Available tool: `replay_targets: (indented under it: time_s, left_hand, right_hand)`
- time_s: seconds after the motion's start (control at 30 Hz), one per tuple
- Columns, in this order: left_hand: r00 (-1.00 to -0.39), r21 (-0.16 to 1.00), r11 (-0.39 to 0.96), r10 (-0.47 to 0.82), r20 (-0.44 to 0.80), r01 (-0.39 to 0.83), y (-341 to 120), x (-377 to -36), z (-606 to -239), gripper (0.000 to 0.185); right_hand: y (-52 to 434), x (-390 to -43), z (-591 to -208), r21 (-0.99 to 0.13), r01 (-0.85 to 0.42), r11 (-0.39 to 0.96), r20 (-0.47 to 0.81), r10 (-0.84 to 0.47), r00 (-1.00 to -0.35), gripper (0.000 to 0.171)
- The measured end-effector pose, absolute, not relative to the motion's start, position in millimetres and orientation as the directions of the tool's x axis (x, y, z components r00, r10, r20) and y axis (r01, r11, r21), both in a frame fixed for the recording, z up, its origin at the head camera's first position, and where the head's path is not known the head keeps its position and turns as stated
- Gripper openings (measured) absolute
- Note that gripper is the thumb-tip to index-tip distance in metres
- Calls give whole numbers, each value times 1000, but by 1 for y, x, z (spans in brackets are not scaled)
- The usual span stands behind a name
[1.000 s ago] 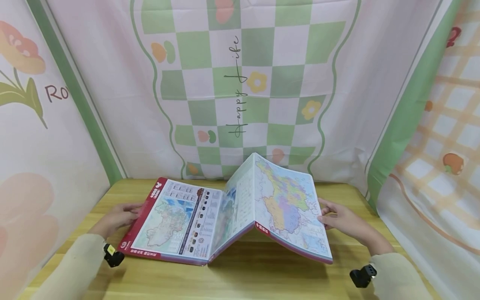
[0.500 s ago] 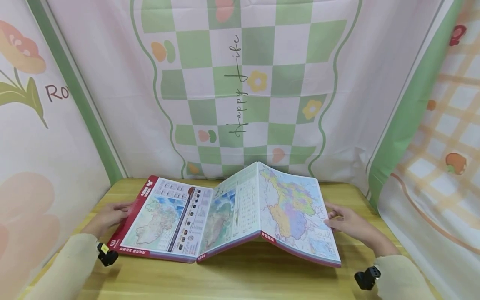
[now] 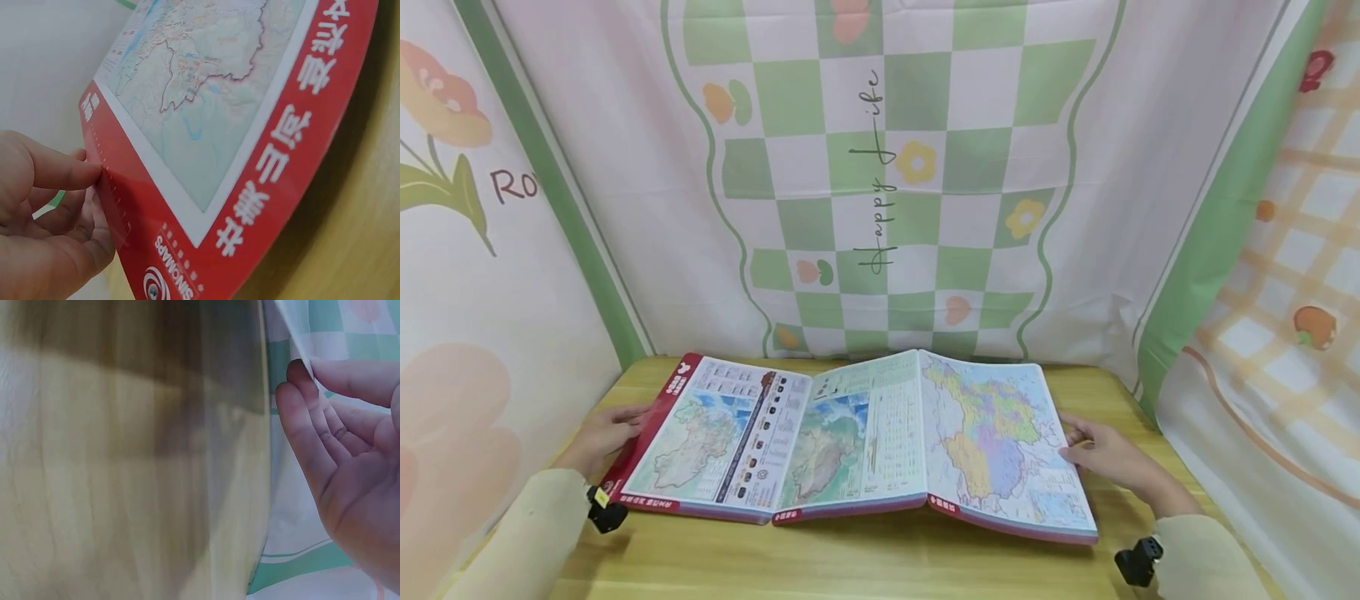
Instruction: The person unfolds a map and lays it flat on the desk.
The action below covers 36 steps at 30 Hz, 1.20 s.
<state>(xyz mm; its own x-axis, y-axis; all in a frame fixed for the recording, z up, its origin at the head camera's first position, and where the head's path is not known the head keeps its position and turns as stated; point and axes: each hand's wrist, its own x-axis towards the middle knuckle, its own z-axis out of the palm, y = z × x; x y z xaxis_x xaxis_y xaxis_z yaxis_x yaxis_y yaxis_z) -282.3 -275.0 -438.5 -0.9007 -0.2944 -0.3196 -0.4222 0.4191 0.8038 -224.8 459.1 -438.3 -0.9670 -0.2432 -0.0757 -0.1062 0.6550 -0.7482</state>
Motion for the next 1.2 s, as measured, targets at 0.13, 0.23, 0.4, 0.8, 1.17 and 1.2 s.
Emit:
replay_targets:
  time_s: [0.13, 0.23, 0.4, 0.8, 1.17, 1.2]
  left_hand:
    - [-898, 793, 438, -319, -303, -423, -272, -282, -438, 49]
    - [-905, 793, 455, -320, -280, -406, -271, -282, -437, 47]
    - [-913, 798, 459, -307, -270, -390, -272, -282, -438, 47]
    - [-913, 786, 478, -308, -269, -393, -273, -285, -443, 45]
    - [-938, 755, 562, -267, -220, -337, -275, -282, -442, 44]
    - [-940, 753, 567, -264, -217, -333, -275, -282, -442, 44]
  right_hand:
    - [469, -228, -454, -736, -99, 670, -68, -219, -973, 70]
    - [473, -229, -463, -735, -102, 670, -58, -212, -976, 68]
    - [473, -229, -467, -731, -116, 672, -47, -219, -975, 64]
    - [469, -231, -474, -707, -105, 699, -69, -217, -974, 54]
    - [468, -231, -484, -692, -37, 720, -115, -161, -980, 52]
    - [468, -231, -485, -692, -30, 721, -119, -155, -981, 53]
